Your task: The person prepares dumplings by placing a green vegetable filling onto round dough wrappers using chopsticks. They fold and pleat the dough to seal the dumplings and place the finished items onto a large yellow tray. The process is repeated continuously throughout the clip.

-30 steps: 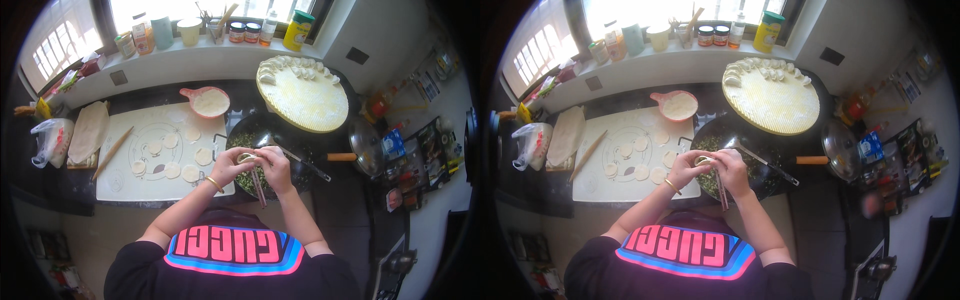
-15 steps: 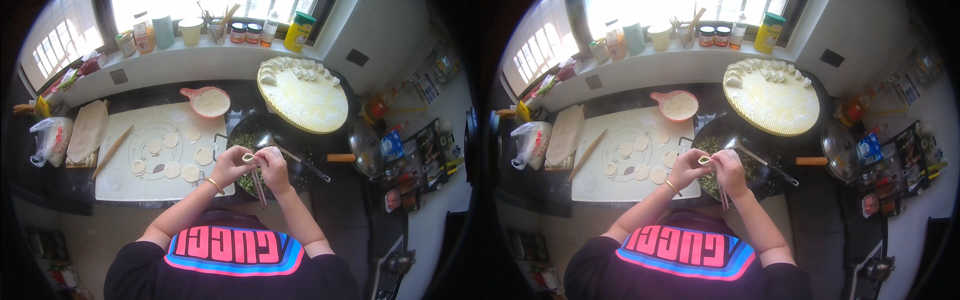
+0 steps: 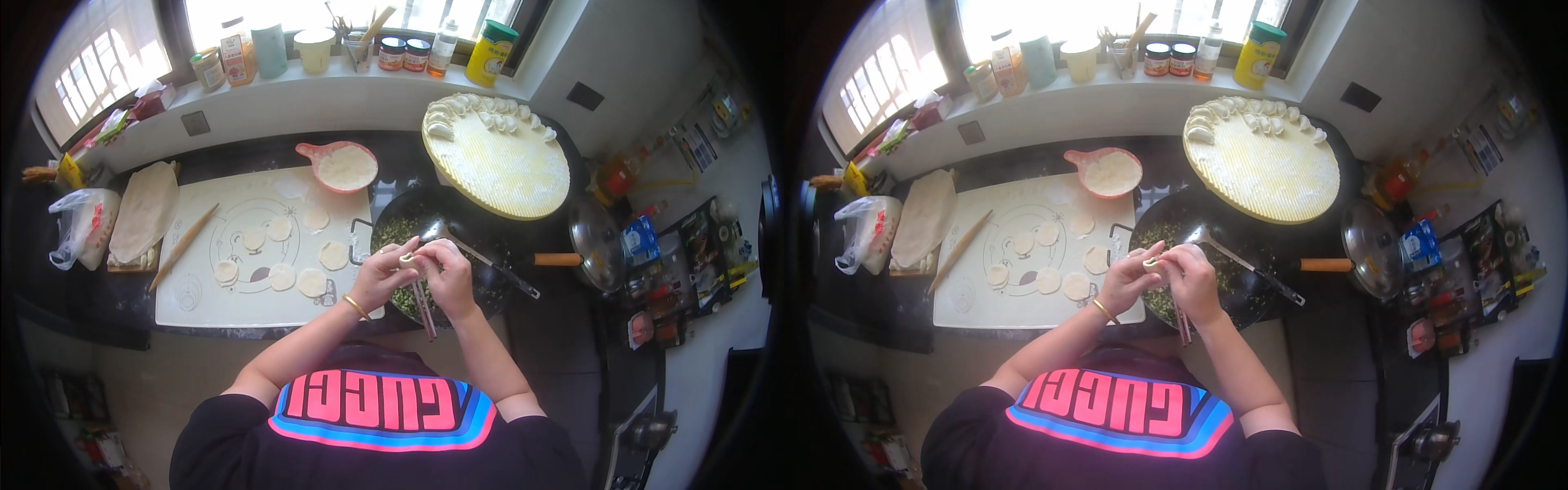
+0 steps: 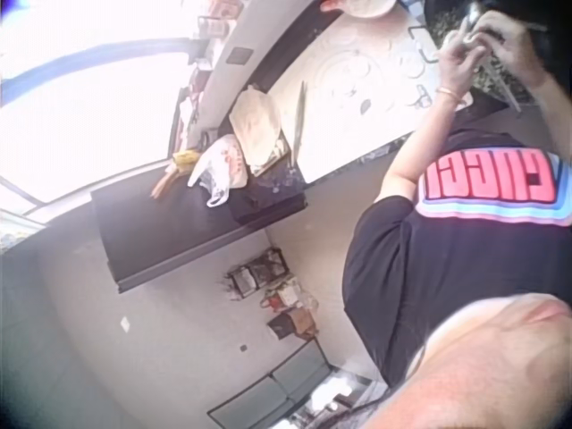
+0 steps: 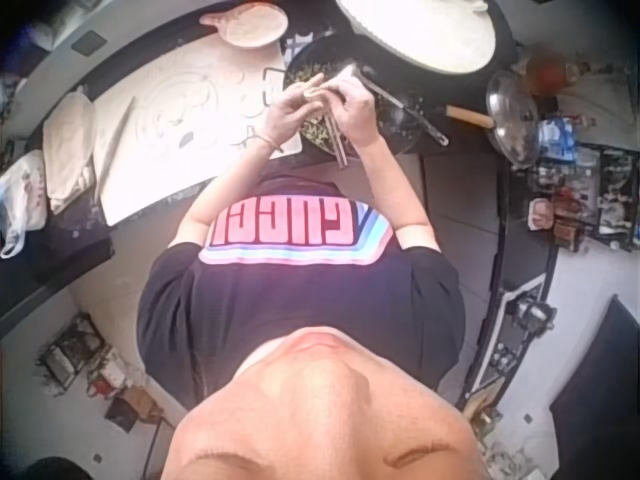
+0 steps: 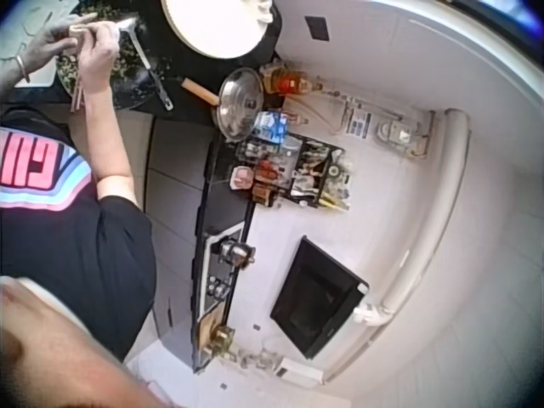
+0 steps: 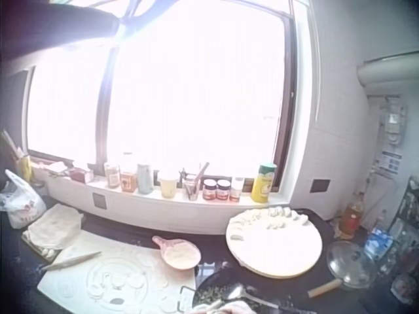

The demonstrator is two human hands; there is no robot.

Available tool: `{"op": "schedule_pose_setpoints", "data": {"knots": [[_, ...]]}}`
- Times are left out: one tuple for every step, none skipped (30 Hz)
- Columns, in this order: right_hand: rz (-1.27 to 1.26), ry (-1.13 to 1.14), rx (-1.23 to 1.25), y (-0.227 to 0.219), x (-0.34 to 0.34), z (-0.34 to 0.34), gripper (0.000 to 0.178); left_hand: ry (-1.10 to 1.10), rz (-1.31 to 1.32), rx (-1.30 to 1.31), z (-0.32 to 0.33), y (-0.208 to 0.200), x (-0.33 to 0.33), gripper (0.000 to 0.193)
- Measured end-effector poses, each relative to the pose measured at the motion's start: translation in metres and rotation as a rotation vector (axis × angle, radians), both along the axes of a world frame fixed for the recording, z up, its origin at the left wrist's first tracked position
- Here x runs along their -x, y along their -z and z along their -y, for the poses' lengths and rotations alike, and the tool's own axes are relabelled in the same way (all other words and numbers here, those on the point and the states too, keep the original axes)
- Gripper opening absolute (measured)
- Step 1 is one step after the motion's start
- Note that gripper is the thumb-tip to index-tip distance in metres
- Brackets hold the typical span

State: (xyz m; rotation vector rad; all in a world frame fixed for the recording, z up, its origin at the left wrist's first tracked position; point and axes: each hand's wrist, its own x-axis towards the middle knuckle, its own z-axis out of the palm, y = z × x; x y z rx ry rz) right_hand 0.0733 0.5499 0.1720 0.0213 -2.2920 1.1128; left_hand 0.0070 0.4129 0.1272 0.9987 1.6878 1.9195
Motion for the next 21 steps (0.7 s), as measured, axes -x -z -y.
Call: {"op": "schedule_pose_setpoints", "data": {"knots": [[-0.017,0.015,-0.029,0.002,0.001,0.001,0.004,0.000,-0.034,0.019,0.000,-0.002,0.000,0.056],[-0.033,0.029,-0.058,0.004,0.002,0.002,0.004,-0.006,-0.052,0.022,0.001,-0.004,-0.001,0.057],[-0.050,0.044,-0.087,0.005,0.002,0.004,0.003,-0.011,-0.070,0.026,0.001,-0.006,-0.002,0.058],[-0.037,0.059,-0.065,0.005,0.003,0.005,0.003,-0.019,-0.086,0.029,0.000,-0.007,-0.002,0.058],[-0.025,0.073,-0.043,0.005,0.002,0.006,0.003,-0.021,-0.002,-0.009,-0.001,-0.006,-0.004,0.060],[-0.013,0.088,-0.020,0.005,0.002,0.006,0.003,-0.023,0.082,-0.047,-0.003,-0.002,-0.006,0.062],[-0.022,0.064,0.026,0.005,0.002,0.006,0.003,-0.026,0.165,-0.085,-0.004,0.001,-0.007,0.064],[-0.032,0.040,0.072,0.004,0.001,0.006,0.003,-0.023,0.143,-0.079,-0.003,0.002,-0.006,0.064],[-0.041,0.016,0.118,0.003,0.001,0.005,0.003,-0.019,0.122,-0.074,-0.002,0.003,-0.004,0.065],[-0.026,-0.011,0.105,-0.001,-0.001,0.005,0.005,-0.012,0.107,-0.066,-0.002,0.004,-0.003,0.066],[-0.007,-0.015,0.079,-0.001,0.000,0.003,0.005,-0.004,0.044,-0.038,-0.001,0.003,-0.002,0.066],[0.012,-0.018,0.053,0.001,0.002,0.001,0.006,0.005,-0.018,-0.010,-0.001,0.002,0.000,0.067],[0.028,-0.022,0.025,0.002,0.003,0.000,0.006,0.013,-0.084,0.017,0.000,0.001,0.002,0.067],[0.016,-0.011,-0.023,0.003,0.004,0.000,0.007,0.026,-0.072,0.033,0.001,0.004,0.002,0.067],[0.005,0.000,-0.071,0.003,0.004,0.001,0.007,0.039,-0.060,0.049,0.001,0.007,0.003,0.067],[-0.007,0.011,-0.120,0.003,0.005,0.002,0.007,0.051,-0.048,0.064,0.001,0.008,0.004,0.068],[-0.013,0.012,-0.095,0.004,0.005,0.003,0.006,0.047,0.050,0.008,0.001,0.007,0.002,0.068],[-0.019,0.014,-0.070,0.004,0.004,0.004,0.006,0.044,0.147,-0.047,0.000,0.006,-0.001,0.069],[-0.025,0.014,-0.045,0.004,0.004,0.004,0.005,0.039,0.244,-0.103,0.000,0.005,-0.003,0.070],[-0.028,-0.010,-0.021,0.001,0.005,0.005,0.005,0.036,0.229,-0.099,0.000,0.006,-0.002,0.070],[-0.032,-0.035,0.004,-0.003,0.005,0.006,0.006,0.033,0.214,-0.094,0.001,0.007,-0.001,0.071]]}}
